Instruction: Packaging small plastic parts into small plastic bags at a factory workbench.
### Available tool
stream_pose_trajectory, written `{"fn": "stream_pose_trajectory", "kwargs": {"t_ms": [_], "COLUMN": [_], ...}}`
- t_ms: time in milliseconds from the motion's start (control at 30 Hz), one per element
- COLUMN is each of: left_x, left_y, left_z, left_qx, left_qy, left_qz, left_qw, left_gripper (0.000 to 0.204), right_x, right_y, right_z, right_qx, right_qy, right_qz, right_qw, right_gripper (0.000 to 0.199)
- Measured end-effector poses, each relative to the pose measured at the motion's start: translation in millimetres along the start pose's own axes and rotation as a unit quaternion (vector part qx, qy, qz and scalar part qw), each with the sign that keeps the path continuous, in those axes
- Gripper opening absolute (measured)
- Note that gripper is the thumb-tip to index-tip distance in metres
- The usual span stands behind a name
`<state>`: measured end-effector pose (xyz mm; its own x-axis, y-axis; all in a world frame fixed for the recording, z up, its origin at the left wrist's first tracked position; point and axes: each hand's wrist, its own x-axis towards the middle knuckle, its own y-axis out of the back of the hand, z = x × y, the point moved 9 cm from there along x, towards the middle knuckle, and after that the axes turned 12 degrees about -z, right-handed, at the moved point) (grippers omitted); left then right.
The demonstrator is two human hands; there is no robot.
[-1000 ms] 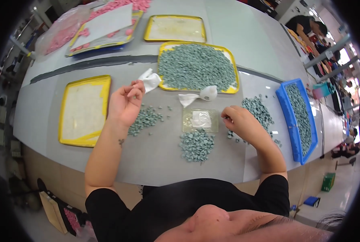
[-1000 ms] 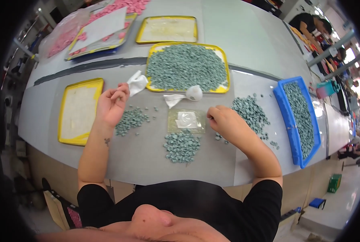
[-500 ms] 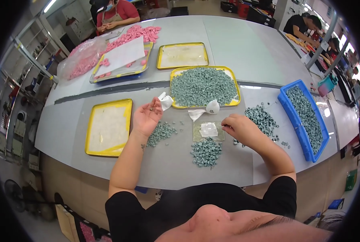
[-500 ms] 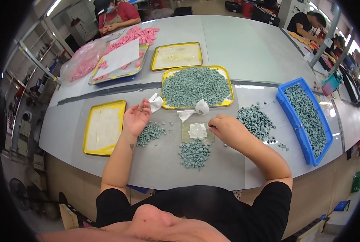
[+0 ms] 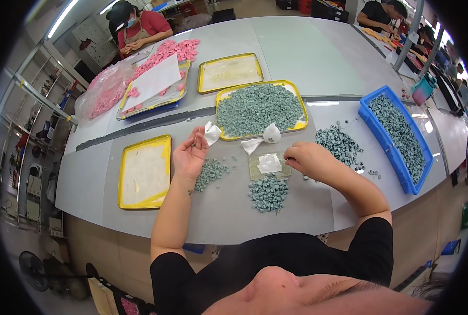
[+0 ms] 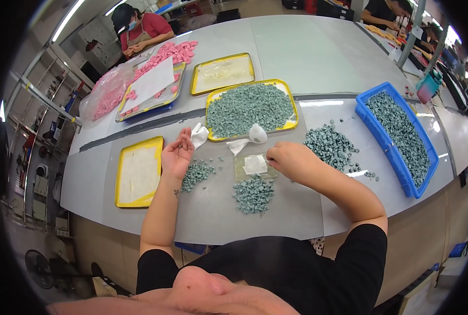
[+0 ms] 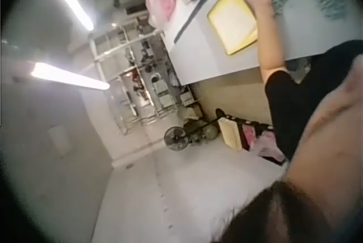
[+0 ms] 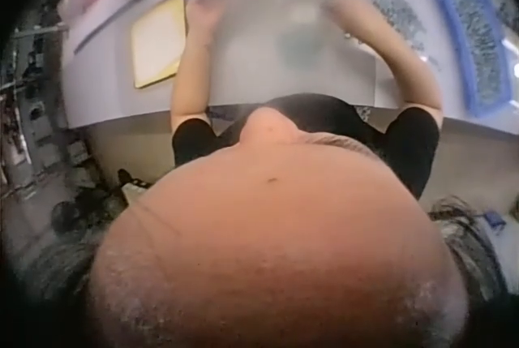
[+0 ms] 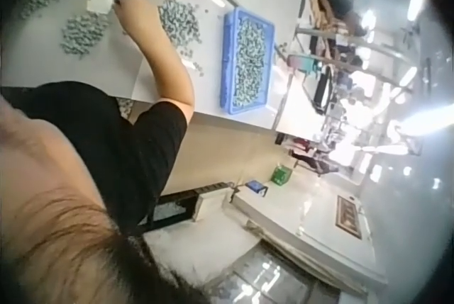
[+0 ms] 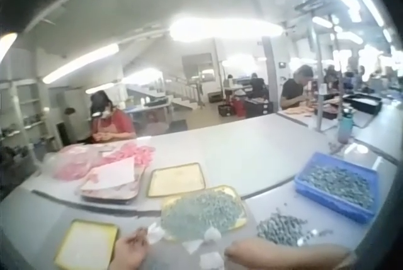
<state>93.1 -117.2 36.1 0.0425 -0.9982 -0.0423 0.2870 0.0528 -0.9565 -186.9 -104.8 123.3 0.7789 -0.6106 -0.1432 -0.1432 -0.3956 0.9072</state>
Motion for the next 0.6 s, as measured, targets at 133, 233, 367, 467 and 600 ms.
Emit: {"fn": "stream_pose_trajectory", "kwargs": {"t_ms": [133,233,367,467,600], "left_x": [5.6,7.7,7.5,7.1,8.0], "left_y": [-6.4,6.5,7.8,-1.0,4.7], "left_z": [-0.4,0.5,-11.6,-27.2,-29.2], "left_qx": [-0.055,-0.116,-0.190,-0.149,-0.095], "left_qy": [0.052,0.091,0.168,0.143,0.107], "left_qz": [-0.043,-0.075,-0.160,-0.112,-0.064], "left_qw": [0.996,0.986,0.954,0.972,0.988], "left_gripper": [0.041,0.040,0.037,0.036,0.031], "right_x": [5.7,9.0,15.2,15.3,17.7], "right_y": [-3.7,-6.6,-5.7,-7.6,-9.6], "right_z": [3.1,4.3,3.5,7.4,10.6], "right_qx": [-0.007,-0.010,-0.005,0.003,0.002], "right_qy": [-0.005,-0.005,-0.007,-0.012,-0.012], "right_qz": [-0.007,-0.016,-0.005,-0.016,-0.025], "right_qw": [1.000,1.000,1.000,1.000,1.000], "right_gripper": [0.014,0.015,0.014,0.014,0.015]}}
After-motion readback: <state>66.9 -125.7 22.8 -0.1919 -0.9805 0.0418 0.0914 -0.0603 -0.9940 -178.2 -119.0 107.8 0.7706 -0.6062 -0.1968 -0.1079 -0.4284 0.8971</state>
